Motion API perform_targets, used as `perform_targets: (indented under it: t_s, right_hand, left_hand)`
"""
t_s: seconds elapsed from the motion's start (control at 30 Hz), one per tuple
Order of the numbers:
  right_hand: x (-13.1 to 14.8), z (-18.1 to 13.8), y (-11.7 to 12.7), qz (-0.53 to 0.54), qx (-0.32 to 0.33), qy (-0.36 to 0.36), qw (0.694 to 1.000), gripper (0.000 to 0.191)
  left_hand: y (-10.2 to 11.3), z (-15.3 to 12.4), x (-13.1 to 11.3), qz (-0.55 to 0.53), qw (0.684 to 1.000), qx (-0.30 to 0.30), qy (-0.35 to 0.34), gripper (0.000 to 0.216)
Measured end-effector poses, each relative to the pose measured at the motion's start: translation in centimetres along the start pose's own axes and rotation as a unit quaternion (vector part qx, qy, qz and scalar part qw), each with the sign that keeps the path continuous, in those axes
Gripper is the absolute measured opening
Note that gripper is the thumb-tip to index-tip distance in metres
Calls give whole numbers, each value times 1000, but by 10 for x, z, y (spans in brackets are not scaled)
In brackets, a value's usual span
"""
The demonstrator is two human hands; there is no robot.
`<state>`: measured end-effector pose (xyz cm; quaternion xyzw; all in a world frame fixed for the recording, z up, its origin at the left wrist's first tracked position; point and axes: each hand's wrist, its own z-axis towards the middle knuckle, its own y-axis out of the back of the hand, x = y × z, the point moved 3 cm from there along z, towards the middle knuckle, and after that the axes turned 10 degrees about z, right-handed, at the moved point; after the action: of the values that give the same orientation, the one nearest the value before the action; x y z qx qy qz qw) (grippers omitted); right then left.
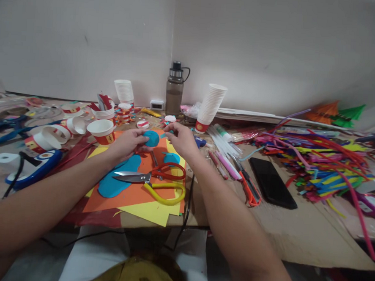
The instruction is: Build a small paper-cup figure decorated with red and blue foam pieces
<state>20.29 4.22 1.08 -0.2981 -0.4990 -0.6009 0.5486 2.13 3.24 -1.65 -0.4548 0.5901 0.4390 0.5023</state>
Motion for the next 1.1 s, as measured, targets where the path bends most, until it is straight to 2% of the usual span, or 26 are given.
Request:
perform_targets:
  t_s: [0.2,0.47,0.7,0.97,1.1]
  right_hand:
    - [7,-2,-3,0,9,37,999,12]
    - [9,-4,-3,-102,40,47,993,20]
    - [20,-8,-5,-173,53,42,983,29]
    - [28,-13,-9,-216,49,54,974,36]
    - [28,-13,-11,-238,47,58,968,35]
  left_hand:
    - [-4,0,0,51,996,37,-58,24]
    - [-12,-10,-8,151,986,36,-64,22]
    - [-12,-9,-6,225,968,45,-106,21]
    - [-13,-11,-5,220,967,66,-113,25]
    - [-13,-12,-8,220,965,60,-132,18]
